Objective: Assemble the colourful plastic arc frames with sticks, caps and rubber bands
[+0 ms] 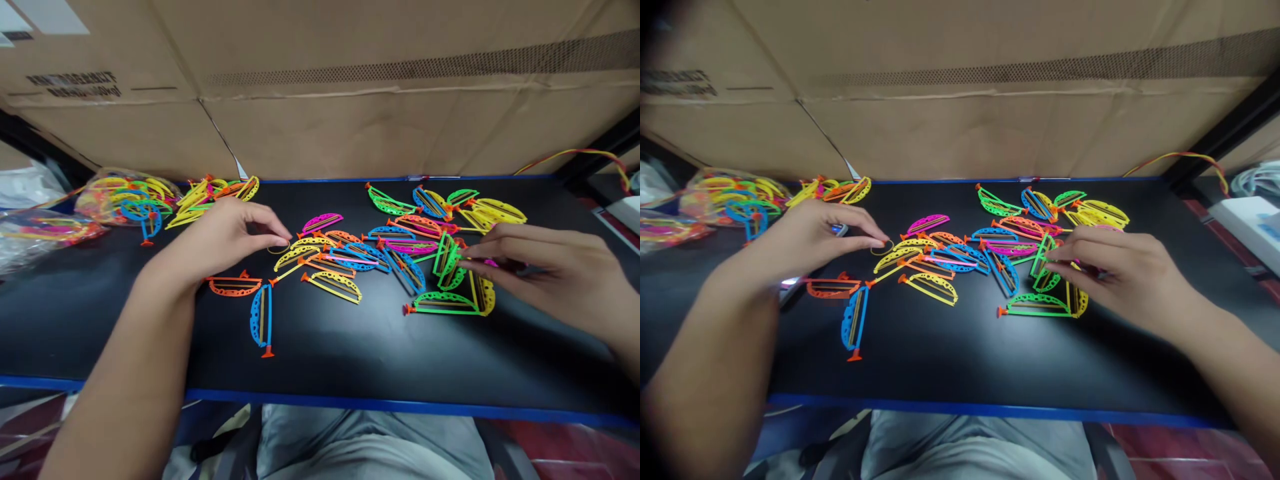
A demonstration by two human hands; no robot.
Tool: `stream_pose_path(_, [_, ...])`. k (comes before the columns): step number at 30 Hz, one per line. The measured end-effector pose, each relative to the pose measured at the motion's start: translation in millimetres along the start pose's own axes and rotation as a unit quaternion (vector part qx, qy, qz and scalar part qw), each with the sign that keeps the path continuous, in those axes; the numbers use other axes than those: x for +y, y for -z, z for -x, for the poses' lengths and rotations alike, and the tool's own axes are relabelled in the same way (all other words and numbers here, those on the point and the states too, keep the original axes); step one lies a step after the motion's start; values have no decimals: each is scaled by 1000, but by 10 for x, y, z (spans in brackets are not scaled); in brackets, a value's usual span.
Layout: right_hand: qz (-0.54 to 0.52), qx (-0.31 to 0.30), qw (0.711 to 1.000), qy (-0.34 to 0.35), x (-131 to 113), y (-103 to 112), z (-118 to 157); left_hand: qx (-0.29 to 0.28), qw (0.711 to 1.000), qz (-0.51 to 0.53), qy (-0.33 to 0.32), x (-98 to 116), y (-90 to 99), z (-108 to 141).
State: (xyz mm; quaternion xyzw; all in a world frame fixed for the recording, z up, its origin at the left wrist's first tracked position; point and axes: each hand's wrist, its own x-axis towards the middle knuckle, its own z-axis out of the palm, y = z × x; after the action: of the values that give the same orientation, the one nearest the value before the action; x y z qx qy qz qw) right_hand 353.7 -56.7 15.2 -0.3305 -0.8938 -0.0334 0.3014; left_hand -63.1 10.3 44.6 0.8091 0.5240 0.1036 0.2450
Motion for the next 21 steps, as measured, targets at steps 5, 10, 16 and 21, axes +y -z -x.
stream_pose_path(5, [-101,-5,995,-10,-304,-216,-20,24,965,201,-169,570,-523,38])
stream_pose_path(10, [-254,-27,967,-11,-540,-387,-22,-27,890,367,-269,807,-950,33])
stream_pose_path(16, [-271,-24,962,-12,-563,-400,-21,-38,886,373,-271,858,-1047,36])
stream_pose_path(21, [-265,-15,964,-10,-545,-405,-2,-34,885,382,-263,834,-1058,6])
